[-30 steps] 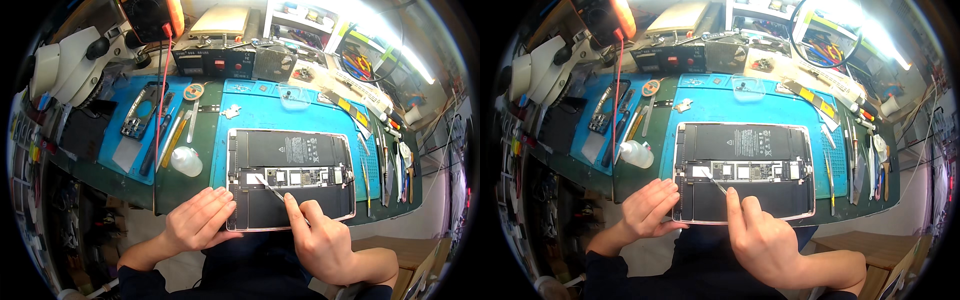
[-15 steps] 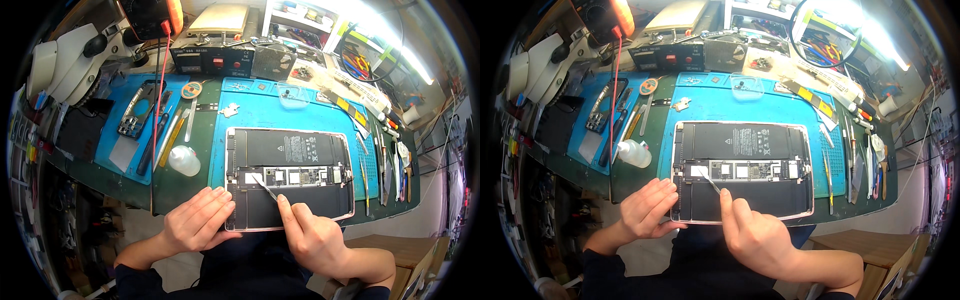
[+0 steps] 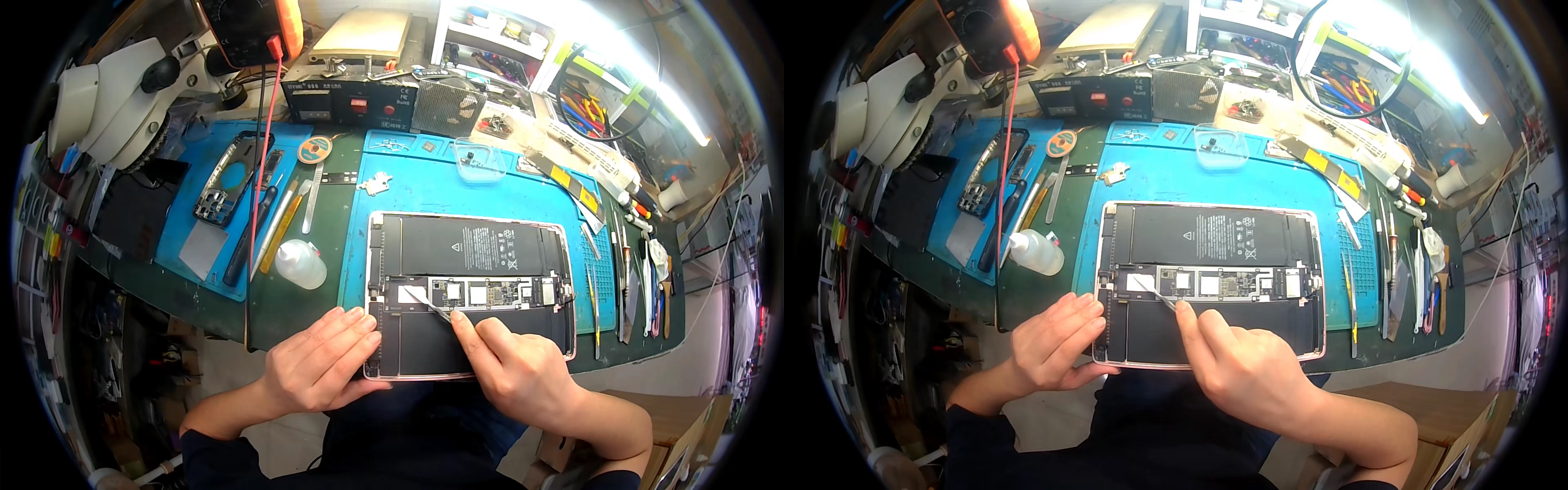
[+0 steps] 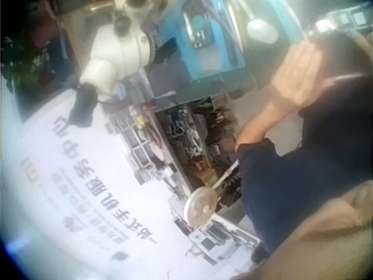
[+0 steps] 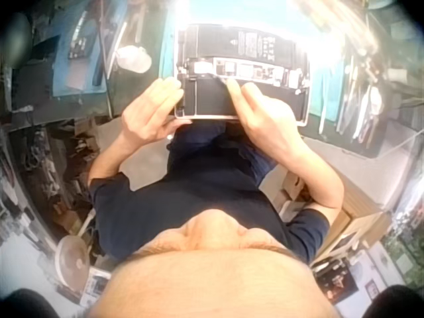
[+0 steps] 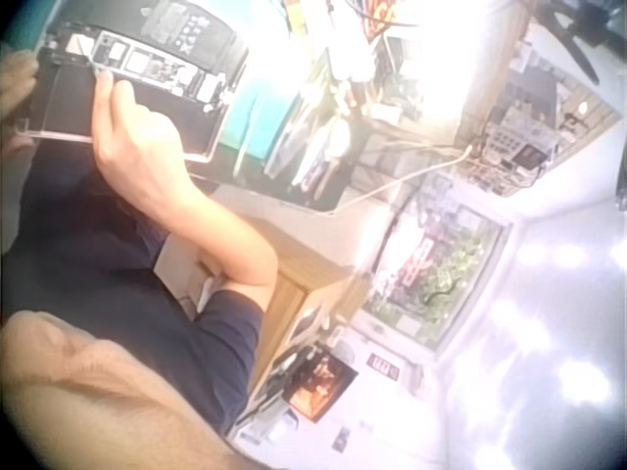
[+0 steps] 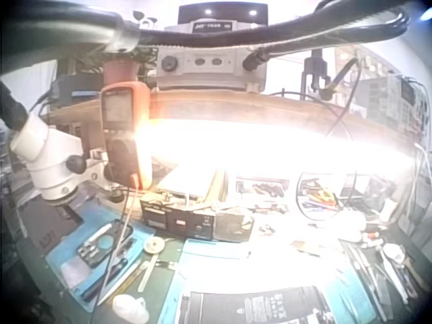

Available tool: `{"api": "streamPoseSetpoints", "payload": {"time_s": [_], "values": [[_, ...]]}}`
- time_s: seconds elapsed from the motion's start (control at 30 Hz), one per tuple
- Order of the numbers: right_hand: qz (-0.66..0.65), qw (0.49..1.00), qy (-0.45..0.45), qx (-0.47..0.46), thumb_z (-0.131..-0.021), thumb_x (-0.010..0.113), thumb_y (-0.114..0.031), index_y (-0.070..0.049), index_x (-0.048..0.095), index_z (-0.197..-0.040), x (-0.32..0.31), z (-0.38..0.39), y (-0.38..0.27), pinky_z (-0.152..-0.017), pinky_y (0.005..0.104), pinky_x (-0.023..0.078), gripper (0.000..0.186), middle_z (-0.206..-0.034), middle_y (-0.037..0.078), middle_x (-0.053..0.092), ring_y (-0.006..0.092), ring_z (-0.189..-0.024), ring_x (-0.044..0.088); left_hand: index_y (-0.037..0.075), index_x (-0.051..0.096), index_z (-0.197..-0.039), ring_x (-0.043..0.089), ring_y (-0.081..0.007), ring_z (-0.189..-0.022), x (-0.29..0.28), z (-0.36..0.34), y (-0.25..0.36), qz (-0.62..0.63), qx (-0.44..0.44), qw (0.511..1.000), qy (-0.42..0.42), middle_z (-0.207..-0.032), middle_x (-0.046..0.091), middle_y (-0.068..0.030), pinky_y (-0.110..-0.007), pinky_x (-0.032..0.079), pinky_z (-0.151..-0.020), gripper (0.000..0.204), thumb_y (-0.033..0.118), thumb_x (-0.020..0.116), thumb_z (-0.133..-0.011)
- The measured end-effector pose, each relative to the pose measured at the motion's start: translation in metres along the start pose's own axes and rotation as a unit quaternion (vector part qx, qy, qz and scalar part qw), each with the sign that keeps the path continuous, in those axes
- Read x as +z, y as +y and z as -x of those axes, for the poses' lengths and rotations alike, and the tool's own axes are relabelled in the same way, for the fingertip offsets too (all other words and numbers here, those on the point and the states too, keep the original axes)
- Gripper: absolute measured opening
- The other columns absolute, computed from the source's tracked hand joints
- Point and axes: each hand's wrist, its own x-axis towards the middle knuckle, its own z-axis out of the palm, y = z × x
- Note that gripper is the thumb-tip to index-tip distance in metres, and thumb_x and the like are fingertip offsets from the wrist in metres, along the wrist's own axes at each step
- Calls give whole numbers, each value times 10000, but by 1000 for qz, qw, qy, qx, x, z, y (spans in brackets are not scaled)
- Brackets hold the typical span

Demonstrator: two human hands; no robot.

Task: The person is repairing a tablet by applying a liquid from a small bottle onto the internal components and using a plastic card to spread it. They also use a metal tool to adjust parts inside the device.

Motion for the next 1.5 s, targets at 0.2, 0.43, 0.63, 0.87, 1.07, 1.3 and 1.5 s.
{"api": "streamPoseSetpoints", "payload": {"time_s": [0.2, 0.43, 0.63, 0.87, 1.07, 1.3, 1.5], "values": [[21, 999, -21, -17, -812, 683, -92, 108, 685, -1335, -4, -4, -1, -510, 231, 464, 559, -852, 32, 482, 78, -578, 552, -9, 763, -1229, 778, -310, -1142, -1, 0, 0, -1, 1, 1000, -1, -1206, 788, -162, -427, 646, -997, 552, 422, 869, -902], [20, 1000, -6, -22, -815, 684, -89, 108, 688, -1333, -2, -6, -1, -503, 232, 459, 554, -844, 24, 479, 71, -578, 545, -14, 757, -1231, 777, -316, -1143, -1, 0, 0, 3, 1, 1000, -2, -1210, 786, -165, -429, 648, -993, 556, 411, 879, -893], [23, 999, 0, -23, -831, 685, -81, 117, 693, -1322, 1, -8, -3, -493, 231, 454, 530, -830, 17, 472, 69, -577, 531, -19, 754, -1228, 775, -321, -1144, -1, 0, 0, 7, 2, 1000, -2, -1213, 783, -172, -432, 649, -992, 548, 400, 877, -897], [31, 999, 10, -23, -840, 687, -74, 118, 689, -1321, 4, -8, -3, -494, 233, 464, 517, -830, 17, 482, 70, -581, 542, -29, 741, -1242, 768, -331, -1158, -1, 0, 1, 5, 4, 1000, -4, -1212, 780, -175, -439, 649, -992, 572, 404, 878, -895], [15, 1000, 18, -5, -846, 674, -53, 84, 683, -1360, 7, -6, -3, -513, 262, 473, 532, -871, 35, 507, 104, -576, 565, -22, 731, -1220, 777, -322, -1120, -21, -2, -4, 45, -24, 999, -11, -1192, 778, -182, -422, 654, -939, 535, 390, 879, -912], [23, 999, 29, 5, -863, 656, -55, 75, 683, -1370, 10, -4, -5, -522, 268, 468, 524, -880, 40, 515, 111, -575, 571, 4, 658, -1344, 677, -346, -1243, -22, -15, -33, -15, -255, 958, 134, -1284, 709, -157, -430, 523, -1068, 465, 67, 832, -917], [16, 999, 34, 4, -864, 655, -58, 90, 681, -1360, 14, -3, -3, -531, 263, 478, 518, -872, 45, 529, 115, -586, 578, 33, 678, -1377, 673, -359, -1257, -33, -33, -32, 9, -164, 986, 24, -1320, 689, -140, -427, 543, -1055, 543, -54, 811, -858]]}}
